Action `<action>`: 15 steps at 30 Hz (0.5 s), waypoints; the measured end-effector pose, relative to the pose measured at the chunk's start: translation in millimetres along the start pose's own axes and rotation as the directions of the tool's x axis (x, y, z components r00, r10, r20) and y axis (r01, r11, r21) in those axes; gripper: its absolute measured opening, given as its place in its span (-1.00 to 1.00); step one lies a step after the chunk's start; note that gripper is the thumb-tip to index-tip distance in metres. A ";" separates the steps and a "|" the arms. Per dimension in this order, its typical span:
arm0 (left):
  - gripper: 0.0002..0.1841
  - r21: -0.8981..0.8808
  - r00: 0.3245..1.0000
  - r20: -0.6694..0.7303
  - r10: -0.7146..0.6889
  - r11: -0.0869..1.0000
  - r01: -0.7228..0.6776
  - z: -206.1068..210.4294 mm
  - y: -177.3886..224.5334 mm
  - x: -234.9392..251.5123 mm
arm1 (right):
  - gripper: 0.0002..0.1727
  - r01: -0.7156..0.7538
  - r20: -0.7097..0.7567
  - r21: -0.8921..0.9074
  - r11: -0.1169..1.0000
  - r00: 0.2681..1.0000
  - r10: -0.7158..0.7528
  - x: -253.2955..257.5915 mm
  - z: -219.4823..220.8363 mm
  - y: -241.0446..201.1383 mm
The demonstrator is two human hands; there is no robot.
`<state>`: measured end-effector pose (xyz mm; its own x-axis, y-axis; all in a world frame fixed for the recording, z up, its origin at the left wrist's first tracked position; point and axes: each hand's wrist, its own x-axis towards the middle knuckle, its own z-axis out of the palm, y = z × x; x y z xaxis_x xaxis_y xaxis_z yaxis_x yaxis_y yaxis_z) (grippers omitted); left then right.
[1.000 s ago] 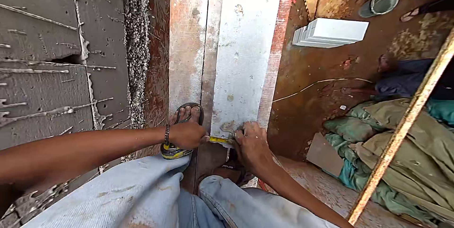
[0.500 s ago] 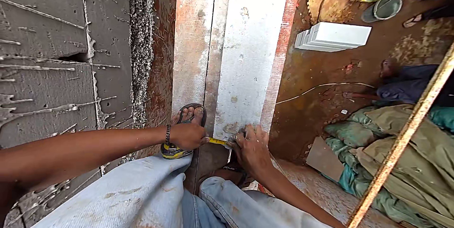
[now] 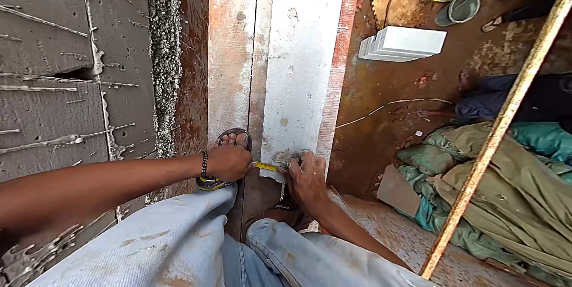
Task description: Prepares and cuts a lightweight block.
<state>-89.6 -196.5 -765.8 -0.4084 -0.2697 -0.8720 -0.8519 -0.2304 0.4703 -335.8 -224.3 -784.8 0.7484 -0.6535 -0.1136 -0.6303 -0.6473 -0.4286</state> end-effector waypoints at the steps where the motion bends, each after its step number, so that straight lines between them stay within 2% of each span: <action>1: -0.51 -0.033 0.999 -0.039 0.020 0.999 -0.021 -5.1 -1.3 -1.4 | -0.70 -0.056 -0.011 0.074 0.996 0.998 0.057 6.7 -3.8 1.7; 3: -0.52 -0.123 0.990 -0.114 0.084 0.988 -0.098 -19.5 -5.2 -7.8 | -0.68 -0.156 0.051 0.257 0.954 0.988 0.148 25.3 -23.5 8.0; 4: -0.53 -0.188 0.982 -0.144 0.126 0.970 -0.152 -26.6 -8.1 -13.2 | -0.69 -0.158 0.077 0.322 0.933 0.987 0.141 33.9 -35.7 12.9; 6: -0.54 -0.319 0.966 -0.169 0.195 0.917 -0.241 -35.2 -14.8 -25.0 | -0.73 -0.124 0.097 0.365 0.923 0.991 0.095 42.8 -55.1 19.6; 8: -0.55 -0.387 0.968 -0.147 0.204 0.889 -0.246 -44.7 -20.0 -32.7 | -0.73 -0.108 0.093 0.367 0.924 0.992 0.079 48.8 -67.0 23.6; 11: -0.58 -0.407 0.964 -0.167 0.208 0.876 -0.260 -45.3 -21.7 -31.4 | -0.77 -0.098 0.054 0.433 0.896 0.995 0.083 51.3 -67.3 27.0; 13: -0.59 -0.394 0.935 -0.227 0.273 0.852 -0.344 -34.0 -16.2 -27.1 | -0.77 -0.104 0.017 0.494 0.863 0.994 0.110 44.1 -58.6 19.1; 15: -0.47 -0.383 0.912 -0.272 0.308 0.835 -0.396 -38.0 -4.6 -29.0 | -0.79 -0.041 -0.045 0.538 0.842 0.996 0.077 49.9 -49.8 2.7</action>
<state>-61.3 -223.1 -737.6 -0.5451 -0.5713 -0.6135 -0.4241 -0.4434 0.7897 -310.4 -278.2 -747.0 0.6873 -0.7187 -0.1057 -0.4501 -0.3070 -0.8385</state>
